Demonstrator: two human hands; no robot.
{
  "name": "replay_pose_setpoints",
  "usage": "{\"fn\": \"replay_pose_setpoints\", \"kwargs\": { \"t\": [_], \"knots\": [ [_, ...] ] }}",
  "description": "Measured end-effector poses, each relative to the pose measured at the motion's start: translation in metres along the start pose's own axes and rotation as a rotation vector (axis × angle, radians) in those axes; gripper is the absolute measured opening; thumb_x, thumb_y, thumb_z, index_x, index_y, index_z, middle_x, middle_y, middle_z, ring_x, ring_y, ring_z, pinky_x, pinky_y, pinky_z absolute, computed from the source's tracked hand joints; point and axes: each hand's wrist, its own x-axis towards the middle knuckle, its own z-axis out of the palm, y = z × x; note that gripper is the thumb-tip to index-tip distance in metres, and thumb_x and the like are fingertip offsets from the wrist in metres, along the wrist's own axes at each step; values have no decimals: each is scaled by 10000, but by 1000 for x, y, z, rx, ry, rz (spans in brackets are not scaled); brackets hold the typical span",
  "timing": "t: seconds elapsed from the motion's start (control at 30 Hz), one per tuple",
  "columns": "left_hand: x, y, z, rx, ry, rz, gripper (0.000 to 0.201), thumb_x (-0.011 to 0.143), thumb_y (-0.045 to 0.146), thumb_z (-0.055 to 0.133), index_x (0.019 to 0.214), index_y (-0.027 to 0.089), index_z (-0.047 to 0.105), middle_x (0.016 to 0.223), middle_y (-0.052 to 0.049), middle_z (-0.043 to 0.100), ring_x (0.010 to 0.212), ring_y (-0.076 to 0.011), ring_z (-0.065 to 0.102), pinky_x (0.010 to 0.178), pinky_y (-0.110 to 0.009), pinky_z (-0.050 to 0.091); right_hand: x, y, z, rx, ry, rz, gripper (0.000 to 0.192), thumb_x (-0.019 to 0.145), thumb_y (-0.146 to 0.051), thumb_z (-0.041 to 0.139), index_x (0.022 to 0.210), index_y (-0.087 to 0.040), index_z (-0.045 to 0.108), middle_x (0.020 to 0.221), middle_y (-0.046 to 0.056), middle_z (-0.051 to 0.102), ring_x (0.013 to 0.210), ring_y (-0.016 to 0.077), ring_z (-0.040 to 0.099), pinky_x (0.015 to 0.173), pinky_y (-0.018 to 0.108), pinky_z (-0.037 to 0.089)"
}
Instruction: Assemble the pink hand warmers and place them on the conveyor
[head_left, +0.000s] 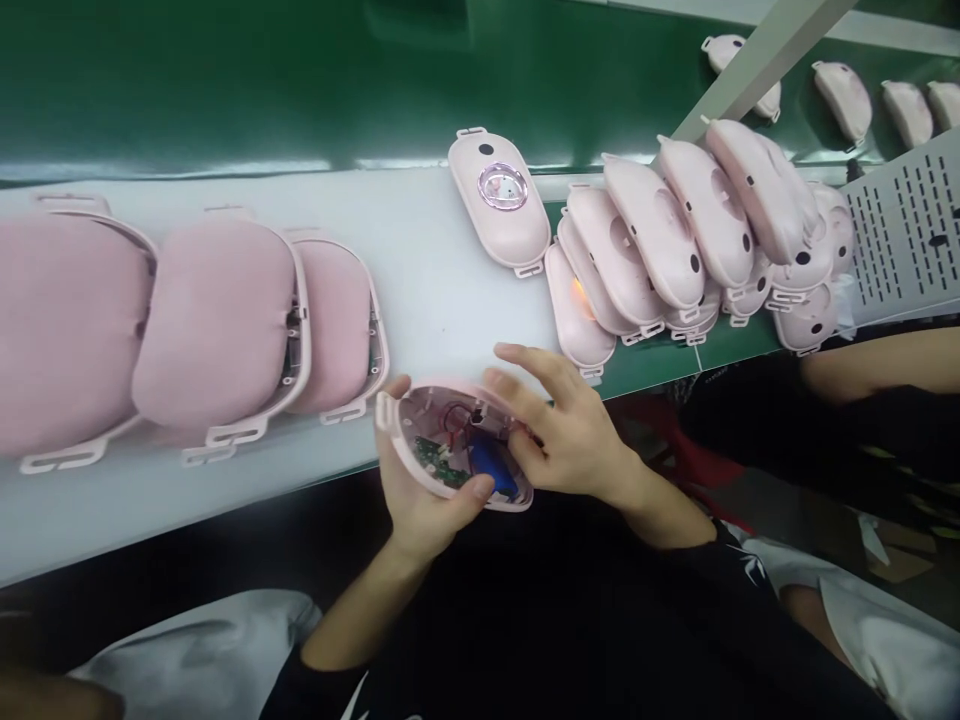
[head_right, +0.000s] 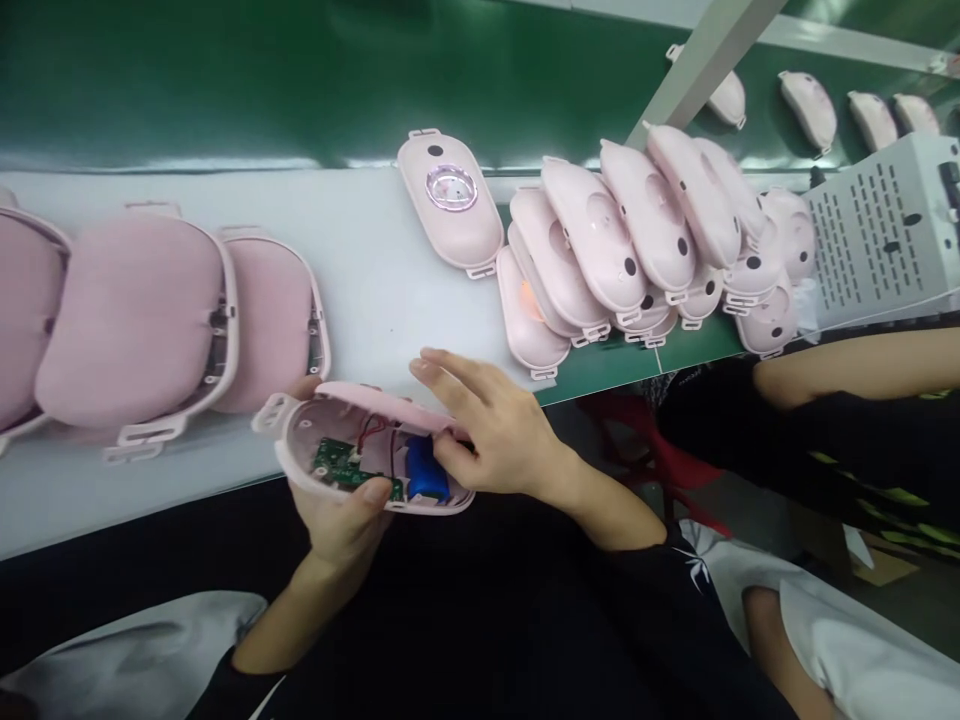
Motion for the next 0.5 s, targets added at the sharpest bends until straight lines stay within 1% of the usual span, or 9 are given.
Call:
{"fn": "replay_pose_setpoints", "kwargs": {
  "t": [0.03,0.07,0.13,0.17,0.23,0.3,0.37,0.43,0.5],
  "knots": [
    [1,1,1,24,-47,10,948,819,563,1011,1628,350,564,1378,-75,680,1202,-259,756,1037,-372,675,2,-7,1,-112,8,-26,538,1065,-228,650,1602,-246,613,1665,123,643,1536,290,619,1299,497,546],
    [1,2,1,26,-100,9,960,816,530,1022,1637,345,559,1380,-78,685,1213,-264,759,1044,-380,678,5,-13,2,-201,-21,-55,526,1067,-243,664,1591,-256,627,1694,116,617,1550,311,597,1293,513,549],
    [0,4,2,-25,-188,-20,1008,813,520,1026,1673,356,525,1427,-91,691,1282,-290,752,1100,-420,671,11,-24,2,-325,-87,-88,483,1088,-289,661,1571,-283,650,1725,78,596,1532,326,595,1219,497,596],
    [0,5,1,-58,-213,-41,1029,814,535,1021,1690,364,507,1459,-99,690,1324,-305,740,1135,-440,660,14,-27,2,-367,-96,-84,454,1098,-293,643,1551,-285,664,1726,63,598,1507,326,607,1170,487,619],
    [-1,5,-2,-79,-219,-70,1034,814,564,1010,1697,364,510,1502,-110,688,1371,-325,721,1176,-460,644,19,-30,2,-394,-99,-85,368,1110,-276,605,1459,-267,722,1709,50,618,1465,319,625,1101,473,640],
    [-1,4,-8,-36,-203,-60,1032,790,568,1020,1683,379,539,1542,-97,678,1402,-327,702,1184,-448,643,21,-27,0,-358,-123,-154,277,1116,-264,583,1305,-247,784,1669,43,654,1463,308,624,1075,447,644],
    [-1,3,-12,15,-177,-39,1038,758,554,1042,1666,398,565,1573,-73,664,1442,-324,677,1206,-439,630,22,-21,-2,-308,-184,-208,247,1115,-279,583,1233,-235,796,1659,49,661,1507,325,594,1089,452,640],
    [-1,2,-14,25,-174,-31,1037,749,566,1046,1660,402,578,1579,-69,666,1447,-335,676,1212,-461,627,21,-14,-2,-217,-240,-213,273,1103,-274,573,1288,-215,765,1675,89,640,1537,343,576,1160,493,615],
    [0,2,-12,19,-182,-44,1011,783,615,1012,1668,401,574,1546,-85,689,1373,-343,721,1156,-494,661,20,-7,2,-18,-259,-212,367,1083,-225,504,1401,-177,680,1698,142,602,1558,318,572,1260,501,559]
  ]
}}
